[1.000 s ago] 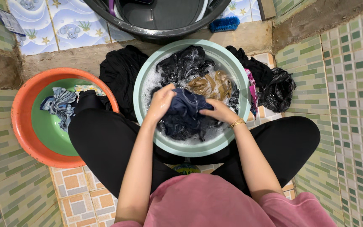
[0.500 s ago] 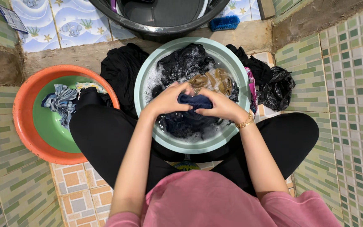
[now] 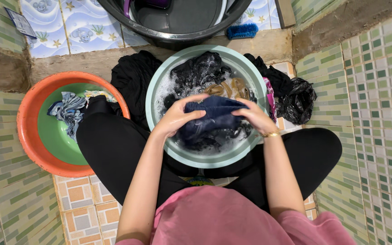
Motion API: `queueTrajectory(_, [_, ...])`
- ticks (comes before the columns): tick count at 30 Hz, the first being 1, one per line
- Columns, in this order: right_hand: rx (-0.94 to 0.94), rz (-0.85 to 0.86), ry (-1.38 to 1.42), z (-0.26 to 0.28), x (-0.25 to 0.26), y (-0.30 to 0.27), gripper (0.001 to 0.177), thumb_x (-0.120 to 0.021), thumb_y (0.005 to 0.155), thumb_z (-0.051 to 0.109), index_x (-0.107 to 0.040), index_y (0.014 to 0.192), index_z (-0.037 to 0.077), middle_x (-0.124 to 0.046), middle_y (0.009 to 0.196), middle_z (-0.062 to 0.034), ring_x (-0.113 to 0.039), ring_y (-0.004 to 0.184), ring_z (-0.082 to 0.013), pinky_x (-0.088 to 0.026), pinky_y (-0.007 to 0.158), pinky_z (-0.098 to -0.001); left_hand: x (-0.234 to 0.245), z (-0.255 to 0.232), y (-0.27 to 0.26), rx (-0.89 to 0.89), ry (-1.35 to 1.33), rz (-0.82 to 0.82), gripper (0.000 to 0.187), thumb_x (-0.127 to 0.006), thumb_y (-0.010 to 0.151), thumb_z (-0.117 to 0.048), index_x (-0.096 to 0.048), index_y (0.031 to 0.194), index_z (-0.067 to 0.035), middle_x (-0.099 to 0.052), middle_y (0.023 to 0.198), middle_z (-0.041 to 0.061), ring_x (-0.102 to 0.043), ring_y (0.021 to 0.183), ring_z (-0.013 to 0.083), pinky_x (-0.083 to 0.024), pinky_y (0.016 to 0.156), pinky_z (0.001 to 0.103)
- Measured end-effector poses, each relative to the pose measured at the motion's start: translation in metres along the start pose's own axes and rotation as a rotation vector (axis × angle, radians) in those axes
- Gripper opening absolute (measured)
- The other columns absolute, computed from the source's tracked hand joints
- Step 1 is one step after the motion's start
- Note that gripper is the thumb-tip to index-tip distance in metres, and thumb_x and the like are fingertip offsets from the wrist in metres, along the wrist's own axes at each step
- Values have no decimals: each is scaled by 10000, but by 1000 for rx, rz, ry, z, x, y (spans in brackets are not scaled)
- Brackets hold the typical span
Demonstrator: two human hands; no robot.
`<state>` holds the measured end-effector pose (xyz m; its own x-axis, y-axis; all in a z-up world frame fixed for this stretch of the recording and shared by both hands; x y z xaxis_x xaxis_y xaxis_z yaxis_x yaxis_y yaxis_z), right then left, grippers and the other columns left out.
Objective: The person washes several pieces of clothing by hand in a basin filled with soapy water, scrubbing the fabric and moving items between basins.
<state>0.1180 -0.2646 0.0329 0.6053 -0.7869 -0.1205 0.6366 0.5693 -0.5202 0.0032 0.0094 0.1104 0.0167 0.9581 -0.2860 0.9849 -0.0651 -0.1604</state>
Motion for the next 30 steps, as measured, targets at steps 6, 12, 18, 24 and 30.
queueTrajectory(6, [24,-90,282,0,-23,17,545,-679,854,108,-569,1388,91,-668,1257,-72,-631,1117,-199,-482,998,-356,10,87,19,349,-440,-385,428,-735,889,-105,-609,1294,-39,-653,1195,188,-662,993,253,-549,879,366])
queueTrajectory(12, [258,-284,-779,-61,-98,69,450,-769,878,256,-575,1247,86,-667,1186,-203,-656,1083,-341,-513,950,-425,16,247,32,198,-76,-591,568,-646,938,-38,-386,1425,-168,-602,1269,150,-624,1110,221,-523,915,336])
queueTrajectory(18, [212,-439,-952,-127,-104,119,419,-750,922,250,-533,1243,93,-675,1040,-223,-671,923,-415,-534,786,-500,24,252,31,497,-169,-566,634,-559,888,-108,-349,1471,-242,-575,1316,111,-591,1082,250,-486,795,426])
queueTrajectory(24, [409,-350,-452,-54,-107,82,293,-765,874,239,-633,1077,74,-754,913,-118,-751,830,-291,-578,738,-393,27,197,39,511,-729,-600,535,-652,906,-496,-525,1323,-186,-641,1177,37,-663,989,156,-568,808,392])
queueTrajectory(30, [655,-292,-808,-16,-150,39,266,-789,839,287,-668,863,51,-715,787,-131,-716,668,-278,-548,605,-381,20,250,44,169,-882,-415,225,-693,1080,-359,-677,1070,-135,-625,881,-19,-596,754,115,-497,628,294])
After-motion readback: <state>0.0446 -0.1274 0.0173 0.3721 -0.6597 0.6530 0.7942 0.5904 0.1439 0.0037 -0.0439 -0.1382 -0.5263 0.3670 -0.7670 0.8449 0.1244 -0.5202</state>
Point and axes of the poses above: each hand's wrist, its own y-axis towards the middle knuckle, its own x-axis out of the back of the hand, z = x × y, the point moved 2 cm from there along y, towards the middle knuckle
